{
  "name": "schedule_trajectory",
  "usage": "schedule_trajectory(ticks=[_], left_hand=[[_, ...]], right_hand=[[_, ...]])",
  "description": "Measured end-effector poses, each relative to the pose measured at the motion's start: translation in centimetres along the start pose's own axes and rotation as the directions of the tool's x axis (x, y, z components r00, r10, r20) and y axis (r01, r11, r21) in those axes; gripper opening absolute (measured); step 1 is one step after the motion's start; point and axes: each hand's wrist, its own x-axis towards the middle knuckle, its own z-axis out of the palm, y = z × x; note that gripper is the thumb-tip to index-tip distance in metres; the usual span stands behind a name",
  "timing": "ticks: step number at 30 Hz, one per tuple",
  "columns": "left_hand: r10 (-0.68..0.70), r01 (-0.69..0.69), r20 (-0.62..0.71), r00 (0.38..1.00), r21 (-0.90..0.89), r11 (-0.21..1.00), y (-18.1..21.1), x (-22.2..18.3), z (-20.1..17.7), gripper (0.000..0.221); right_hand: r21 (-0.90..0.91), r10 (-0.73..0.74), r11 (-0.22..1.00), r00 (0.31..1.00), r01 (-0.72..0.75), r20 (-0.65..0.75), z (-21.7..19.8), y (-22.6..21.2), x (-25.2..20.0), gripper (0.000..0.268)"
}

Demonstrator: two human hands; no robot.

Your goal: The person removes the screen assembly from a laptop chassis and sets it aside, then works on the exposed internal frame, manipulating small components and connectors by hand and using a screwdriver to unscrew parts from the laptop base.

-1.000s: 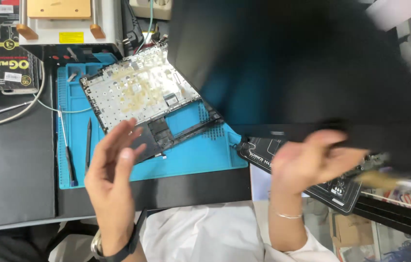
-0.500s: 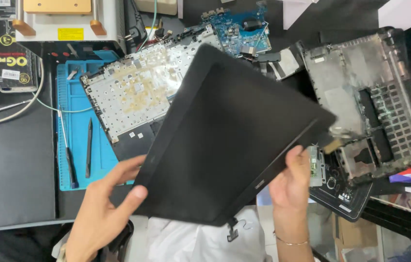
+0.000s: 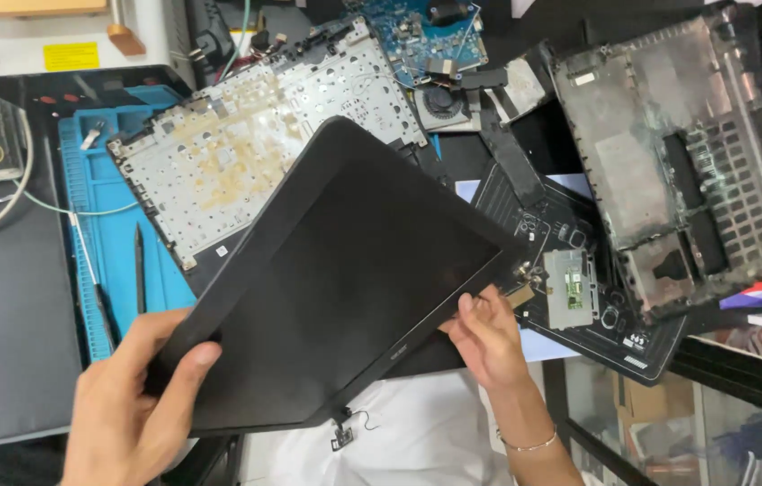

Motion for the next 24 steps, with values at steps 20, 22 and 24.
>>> schedule_trajectory(ticks=[20, 22, 24], left_hand=[[0.040, -0.101, -0.346, 0.937, -0.161, 0.982, 0.9, 0.4, -0.6, 0.026], [-0.046, -0.081, -0.432, 0.901, -0.270, 0.960, -0.1, 0.4, 2.5, 0.026], [-0.272, -0.033, -0.504, 0.820, -0.516, 0.856, -1.1, -0.2, 6.2, 0.025]], right_hand=[[-0.271, -0.027, 0.959, 0.975, 0.087, 0.220, 4.9, -2.7, 3.0, 0.052], [-0.340, 0.006, 0.938, 0.977, 0.068, 0.212, 4.1, -2.5, 2.6, 0.058], [-0.221, 0.029, 0.975, 0.978, 0.018, 0.209, 3.1, -2.0, 2.2, 0.074]])
